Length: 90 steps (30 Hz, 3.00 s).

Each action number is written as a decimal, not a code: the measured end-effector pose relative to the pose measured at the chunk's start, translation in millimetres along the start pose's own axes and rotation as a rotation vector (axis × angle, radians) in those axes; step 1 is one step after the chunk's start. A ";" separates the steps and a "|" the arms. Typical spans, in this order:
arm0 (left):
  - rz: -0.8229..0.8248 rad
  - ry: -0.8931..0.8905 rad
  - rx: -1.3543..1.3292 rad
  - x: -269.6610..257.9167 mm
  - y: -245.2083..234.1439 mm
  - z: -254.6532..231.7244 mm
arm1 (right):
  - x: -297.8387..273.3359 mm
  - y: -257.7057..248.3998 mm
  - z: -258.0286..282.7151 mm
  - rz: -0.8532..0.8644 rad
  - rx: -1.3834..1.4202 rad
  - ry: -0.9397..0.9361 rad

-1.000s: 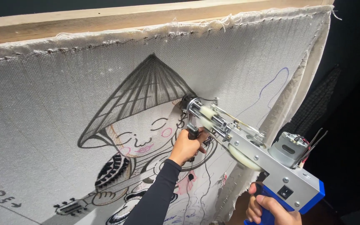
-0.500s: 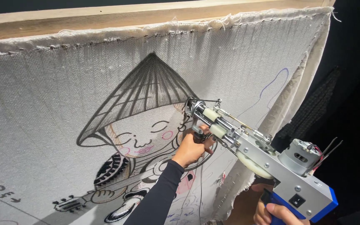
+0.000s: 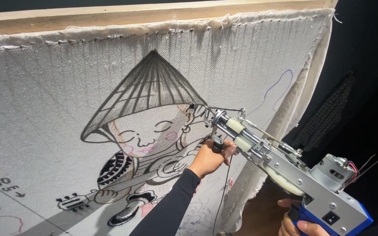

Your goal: The person uses a tufting gun to follow lines on a canvas to create a rug.

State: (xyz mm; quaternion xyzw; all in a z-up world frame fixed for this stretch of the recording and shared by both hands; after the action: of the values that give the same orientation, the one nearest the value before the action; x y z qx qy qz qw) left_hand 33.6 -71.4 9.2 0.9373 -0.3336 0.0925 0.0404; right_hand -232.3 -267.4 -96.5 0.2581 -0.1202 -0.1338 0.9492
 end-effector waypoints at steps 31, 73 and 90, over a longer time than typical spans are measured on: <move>-0.865 0.139 -0.229 -172.4 -222.5 116.7 | 199.9 283.8 38.6 0.273 -1.036 -0.875; -0.846 0.081 -0.238 -179.7 -219.0 86.8 | 210.0 289.1 26.5 -0.148 -0.799 -1.096; -0.785 0.123 -0.302 -167.6 -217.0 106.0 | 224.1 298.4 26.9 -0.138 -0.969 -0.961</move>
State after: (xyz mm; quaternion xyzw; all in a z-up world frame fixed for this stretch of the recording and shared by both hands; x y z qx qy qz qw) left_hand 59.1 185.6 -131.3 0.9695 0.0417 0.0759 0.2294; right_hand 26.6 -102.6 117.5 -0.2769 -0.4379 -0.3322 0.7882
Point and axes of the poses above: each hand's wrist, its own x-axis towards the middle knuckle, its own y-axis out of the palm, z = x × y, the point moved 6 cm from there along x, towards the middle knuckle, and after that the axes turned 6 degrees about -z, right-handed, at the moved point
